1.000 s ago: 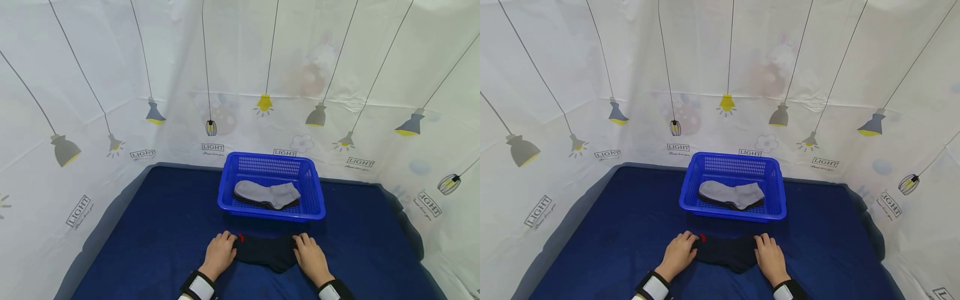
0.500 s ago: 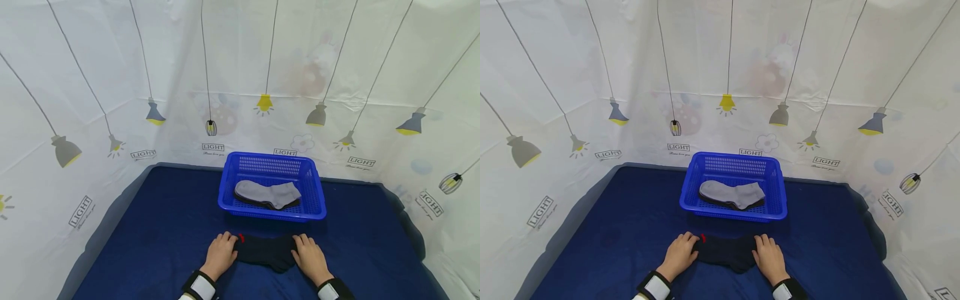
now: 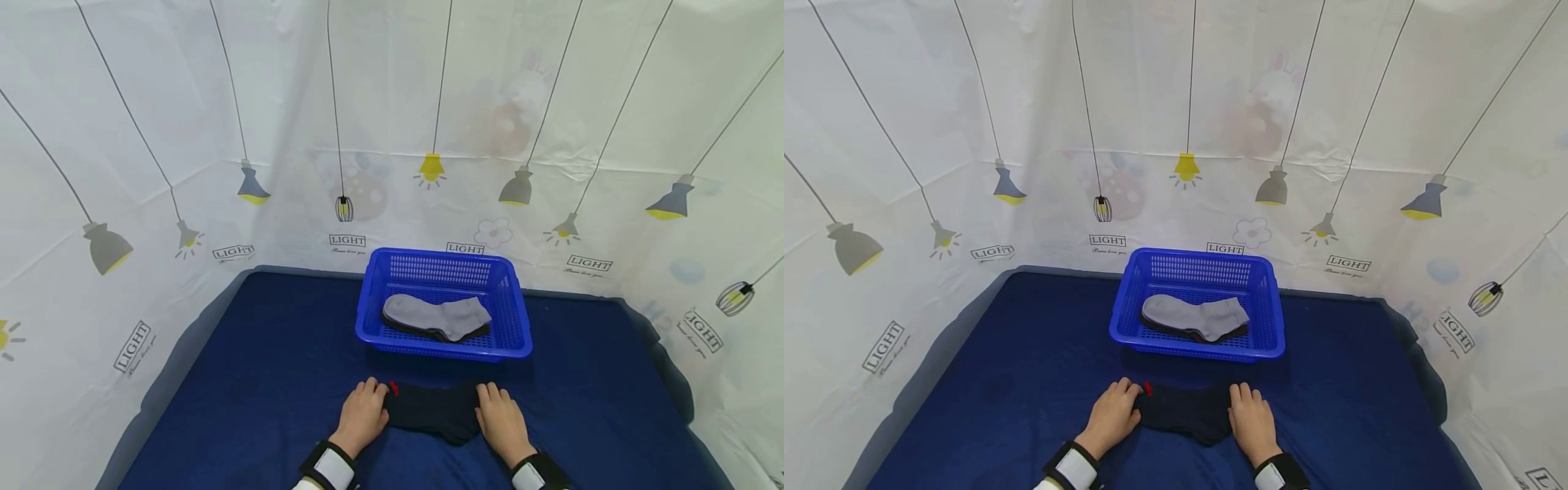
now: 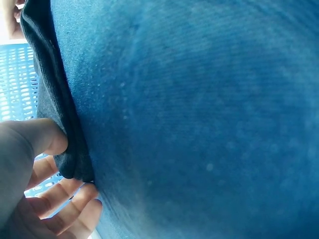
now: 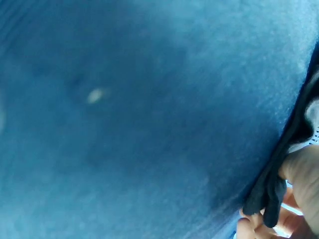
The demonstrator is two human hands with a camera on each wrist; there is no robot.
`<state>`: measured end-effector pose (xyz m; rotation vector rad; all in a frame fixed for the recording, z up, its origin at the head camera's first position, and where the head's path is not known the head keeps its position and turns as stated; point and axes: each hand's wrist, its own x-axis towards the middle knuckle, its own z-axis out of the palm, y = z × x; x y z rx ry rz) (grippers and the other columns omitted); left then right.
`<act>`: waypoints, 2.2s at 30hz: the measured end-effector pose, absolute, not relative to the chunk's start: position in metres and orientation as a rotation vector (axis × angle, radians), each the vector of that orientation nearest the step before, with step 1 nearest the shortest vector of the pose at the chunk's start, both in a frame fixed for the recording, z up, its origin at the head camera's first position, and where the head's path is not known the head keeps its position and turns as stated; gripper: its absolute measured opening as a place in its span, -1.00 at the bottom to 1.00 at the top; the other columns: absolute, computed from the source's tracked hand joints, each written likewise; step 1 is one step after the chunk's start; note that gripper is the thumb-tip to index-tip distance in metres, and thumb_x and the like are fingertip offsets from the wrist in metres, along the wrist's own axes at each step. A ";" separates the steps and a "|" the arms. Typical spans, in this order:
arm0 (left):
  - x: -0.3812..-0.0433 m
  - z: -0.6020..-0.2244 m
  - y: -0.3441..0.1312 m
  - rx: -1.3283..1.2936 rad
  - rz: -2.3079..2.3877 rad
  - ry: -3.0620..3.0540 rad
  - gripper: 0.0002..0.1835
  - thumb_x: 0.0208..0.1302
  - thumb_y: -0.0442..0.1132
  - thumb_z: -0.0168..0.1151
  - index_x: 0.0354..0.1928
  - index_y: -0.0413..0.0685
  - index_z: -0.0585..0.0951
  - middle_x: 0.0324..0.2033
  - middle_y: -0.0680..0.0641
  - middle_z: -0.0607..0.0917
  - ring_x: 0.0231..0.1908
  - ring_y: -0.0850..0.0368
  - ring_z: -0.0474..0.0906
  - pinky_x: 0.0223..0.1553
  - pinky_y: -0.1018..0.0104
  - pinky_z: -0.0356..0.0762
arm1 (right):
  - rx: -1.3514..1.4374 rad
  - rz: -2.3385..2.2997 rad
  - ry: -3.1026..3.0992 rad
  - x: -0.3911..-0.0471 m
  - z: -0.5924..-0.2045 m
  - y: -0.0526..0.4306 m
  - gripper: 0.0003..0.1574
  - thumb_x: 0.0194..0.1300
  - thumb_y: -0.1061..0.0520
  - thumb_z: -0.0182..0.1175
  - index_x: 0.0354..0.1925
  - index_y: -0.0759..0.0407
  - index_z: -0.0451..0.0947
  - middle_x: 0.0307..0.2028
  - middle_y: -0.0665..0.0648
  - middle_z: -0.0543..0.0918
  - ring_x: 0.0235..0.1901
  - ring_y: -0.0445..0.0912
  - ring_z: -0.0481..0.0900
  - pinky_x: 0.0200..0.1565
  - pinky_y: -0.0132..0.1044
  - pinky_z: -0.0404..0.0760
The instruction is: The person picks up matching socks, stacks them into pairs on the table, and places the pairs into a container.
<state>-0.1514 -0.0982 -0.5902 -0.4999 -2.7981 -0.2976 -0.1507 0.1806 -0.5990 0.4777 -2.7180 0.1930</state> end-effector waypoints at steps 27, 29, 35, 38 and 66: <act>-0.152 -0.588 -0.098 -0.477 -0.419 -2.816 -0.72 -0.22 -0.36 0.33 -0.37 -0.02 0.53 -0.50 -0.01 0.49 -0.50 0.08 0.46 -0.55 0.26 0.42 | 0.421 0.410 -2.757 -0.146 -0.601 0.178 -0.63 -0.04 0.32 0.32 -0.29 0.21 0.35 -0.46 0.12 0.38 -0.49 0.04 0.45 -0.45 -0.13 0.45; -0.152 -0.587 -0.097 -0.469 -0.437 -2.809 -0.72 -0.23 -0.36 0.32 -0.37 -0.02 0.53 -0.50 0.00 0.48 -0.49 0.09 0.46 -0.54 0.26 0.42 | 0.412 0.414 -2.752 -0.145 -0.599 0.179 -0.63 -0.04 0.32 0.32 -0.28 0.20 0.35 -0.46 0.11 0.38 -0.47 0.03 0.45 -0.45 -0.14 0.44; -0.150 -0.582 -0.097 -0.460 -0.473 -2.788 -0.72 -0.23 -0.37 0.30 -0.37 -0.02 0.52 -0.50 0.02 0.46 -0.49 0.10 0.45 -0.54 0.27 0.42 | 0.423 0.417 -2.676 -0.144 -0.594 0.182 -0.64 -0.03 0.33 0.30 -0.26 0.21 0.37 -0.43 0.12 0.38 -0.43 0.04 0.45 -0.43 -0.14 0.44; -0.149 -0.578 -0.097 -0.467 -0.471 -2.771 -0.72 -0.22 -0.36 0.31 -0.36 -0.01 0.52 -0.50 0.03 0.46 -0.49 0.11 0.44 -0.55 0.29 0.41 | 0.412 0.436 -2.657 -0.142 -0.592 0.183 -0.65 -0.02 0.33 0.29 -0.25 0.22 0.38 -0.42 0.12 0.39 -0.42 0.03 0.45 -0.42 -0.14 0.44; -0.146 -0.548 -0.106 -0.531 -0.458 -2.504 -0.68 -0.23 -0.38 0.31 -0.32 0.00 0.54 -0.42 0.04 0.49 -0.41 0.12 0.47 -0.46 0.28 0.47 | 0.499 0.401 -2.475 -0.143 -0.556 0.189 -0.61 -0.05 0.31 0.31 -0.20 0.23 0.42 -0.34 0.15 0.42 -0.37 0.01 0.43 -0.40 -0.15 0.45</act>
